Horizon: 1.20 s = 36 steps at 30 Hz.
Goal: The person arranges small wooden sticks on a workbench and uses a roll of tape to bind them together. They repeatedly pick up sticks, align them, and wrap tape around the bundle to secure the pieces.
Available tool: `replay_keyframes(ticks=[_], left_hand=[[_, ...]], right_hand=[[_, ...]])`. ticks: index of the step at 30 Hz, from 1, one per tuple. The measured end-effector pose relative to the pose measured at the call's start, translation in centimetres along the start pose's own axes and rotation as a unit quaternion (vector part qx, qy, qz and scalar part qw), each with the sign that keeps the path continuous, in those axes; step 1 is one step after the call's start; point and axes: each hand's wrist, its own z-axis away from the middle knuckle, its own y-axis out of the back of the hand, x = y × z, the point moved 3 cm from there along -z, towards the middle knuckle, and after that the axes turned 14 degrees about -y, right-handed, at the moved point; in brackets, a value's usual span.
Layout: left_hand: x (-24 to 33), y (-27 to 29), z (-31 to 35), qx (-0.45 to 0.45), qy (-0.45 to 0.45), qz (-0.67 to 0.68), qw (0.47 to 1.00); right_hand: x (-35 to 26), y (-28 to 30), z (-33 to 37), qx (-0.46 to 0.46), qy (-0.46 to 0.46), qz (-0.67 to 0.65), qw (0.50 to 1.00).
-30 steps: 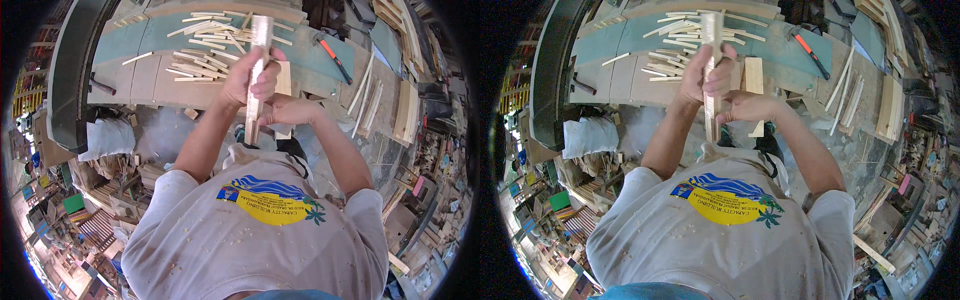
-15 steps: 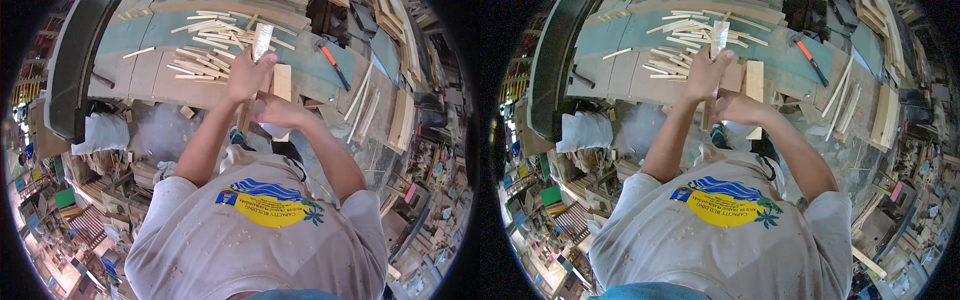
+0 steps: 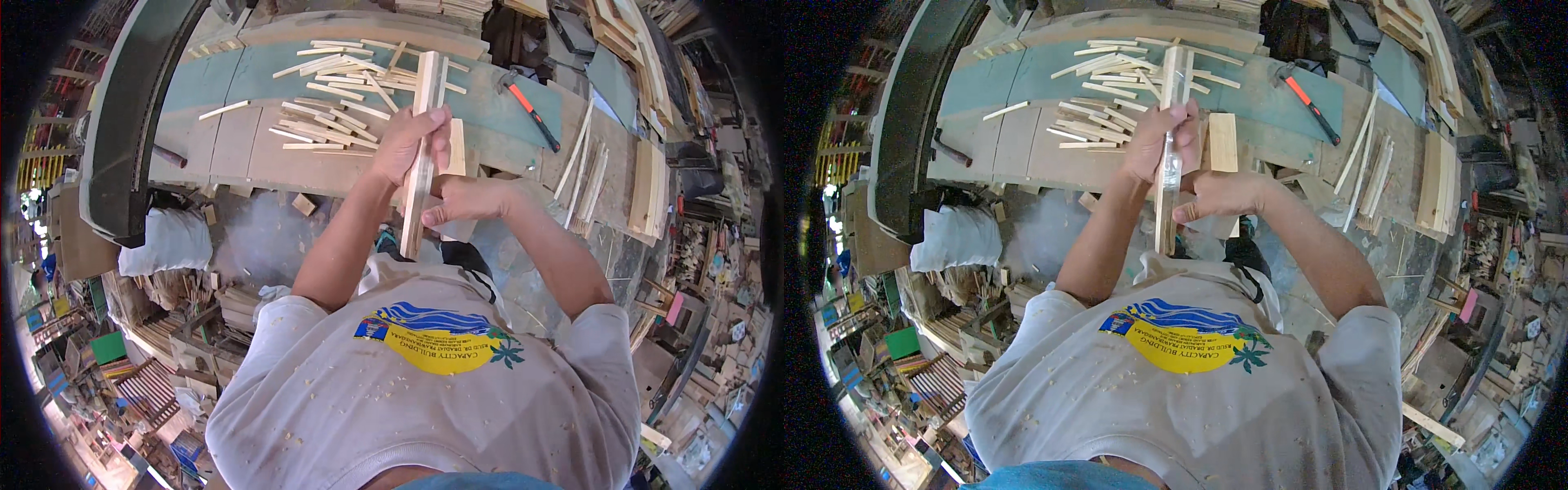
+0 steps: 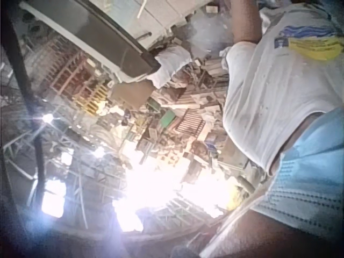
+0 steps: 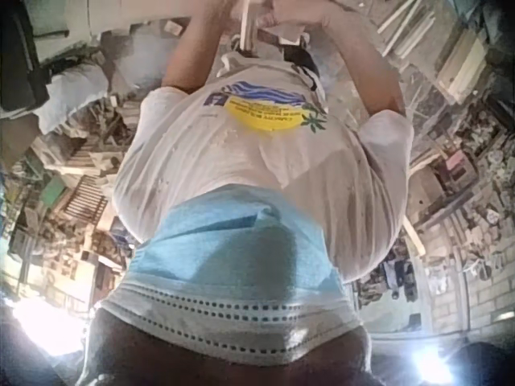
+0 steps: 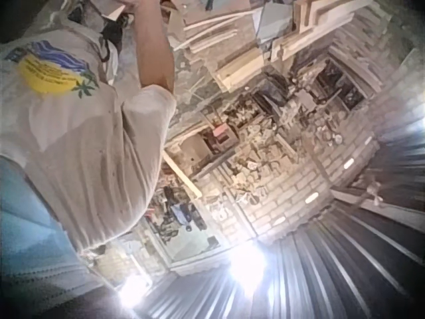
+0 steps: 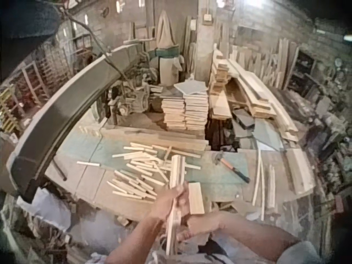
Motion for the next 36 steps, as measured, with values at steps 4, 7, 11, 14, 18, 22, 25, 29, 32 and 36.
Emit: replay_keyframes(ticks=[4, 7, 11, 14, 18, 22, 25, 29, 32, 36], left_hand=[[1.1, 0.6, -0.9, 0.068, -0.074, -0.482, 0.871], [1.0, -1.7, 0.1, 0.116, -0.132, -0.634, 0.753], [3.8, -1.3, -0.2, 0.139, -0.084, -0.634, 0.756], [4.9, -0.4, -0.3, 0.112, -0.019, -0.312, 0.943], [3.9, -2.1, 0.2, -0.046, 0.038, 0.045, 0.997], [3.0, -2.3, 0.0, -0.151, -0.019, 0.195, 0.969], [1.5, -2.0, -1.0, -0.087, -0.047, 0.137, 0.986], [1.7, -1.8, -1.4, 0.038, -0.061, -0.281, 0.957], [1.5, -1.7, -0.6, 0.098, -0.107, -0.599, 0.787], [2.4, -1.6, -0.8, 0.146, -0.164, -0.583, 0.782]], right_hand=[[1.1, 0.0, -1.0, 0.091, -0.029, -0.042, 0.995], [0.4, -0.3, -2.3, 0.17, -0.079, -0.004, 0.982], [-2.7, -1.7, -1.1, 0.224, -0.005, 0.064, 0.972], [-3.1, -1.5, 1.4, 0.072, -0.061, -0.088, 0.992], [-2.4, -1.3, 1.0, 0.072, 0.037, -0.014, 0.997], [-1.4, -0.1, 0.9, 0.023, 0.015, 0.026, 0.999], [-2.2, 0.0, 1.7, 0.039, -0.036, 0.052, 0.997], [-1.6, 0.5, 0.7, 0.102, -0.058, 0.085, 0.989], [-2.3, 1.2, 0.0, 0.165, -0.117, 0.058, 0.978], [-3.5, 0.0, 0.9, 0.248, -0.08, 0.057, 0.964]])
